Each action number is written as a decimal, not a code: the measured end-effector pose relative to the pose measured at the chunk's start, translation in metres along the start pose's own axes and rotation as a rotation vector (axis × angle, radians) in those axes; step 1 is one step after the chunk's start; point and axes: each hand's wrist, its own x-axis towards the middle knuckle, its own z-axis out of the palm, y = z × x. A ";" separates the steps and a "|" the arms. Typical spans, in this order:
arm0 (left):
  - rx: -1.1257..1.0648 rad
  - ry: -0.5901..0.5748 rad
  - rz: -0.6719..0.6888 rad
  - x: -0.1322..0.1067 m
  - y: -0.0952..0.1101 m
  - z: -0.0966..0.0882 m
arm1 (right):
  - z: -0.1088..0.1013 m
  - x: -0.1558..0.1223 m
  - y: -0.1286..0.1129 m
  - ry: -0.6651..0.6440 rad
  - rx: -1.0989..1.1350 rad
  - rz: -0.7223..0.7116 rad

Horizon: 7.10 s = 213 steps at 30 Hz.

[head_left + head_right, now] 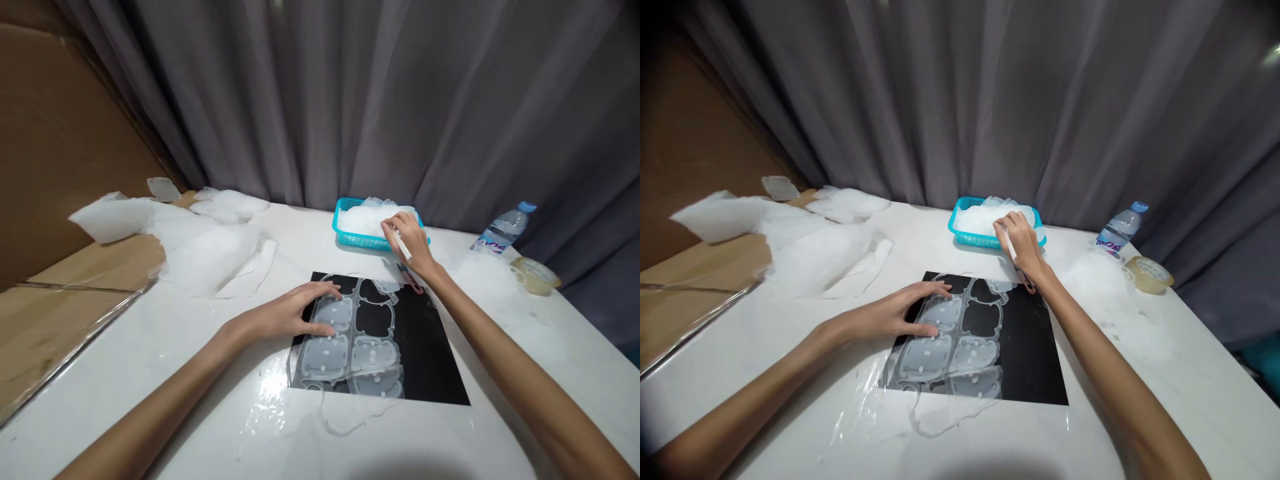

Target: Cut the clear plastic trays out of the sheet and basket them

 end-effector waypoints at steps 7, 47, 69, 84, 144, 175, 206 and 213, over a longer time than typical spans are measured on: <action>0.054 -0.022 -0.021 -0.002 0.004 0.002 | -0.031 -0.056 -0.080 -0.471 0.681 0.144; 0.109 0.118 0.053 0.000 0.012 0.008 | -0.008 -0.110 -0.128 -0.337 0.031 -0.519; -0.513 -0.110 -0.185 0.007 0.015 0.029 | -0.014 -0.082 -0.079 -0.067 0.326 -0.074; 0.036 0.447 -0.186 0.006 0.017 0.008 | -0.061 -0.022 -0.084 -0.467 0.677 0.119; -0.534 0.443 -0.074 0.017 0.041 0.016 | -0.024 -0.070 -0.097 -0.347 0.684 0.114; -0.503 0.375 0.012 0.011 0.046 0.009 | -0.032 -0.070 -0.105 -0.518 0.943 0.189; -0.020 0.435 0.024 0.020 -0.005 0.023 | -0.009 -0.081 -0.073 -0.171 0.393 0.292; 0.273 0.299 0.134 0.009 0.031 0.028 | -0.041 -0.069 -0.080 -0.172 0.426 0.289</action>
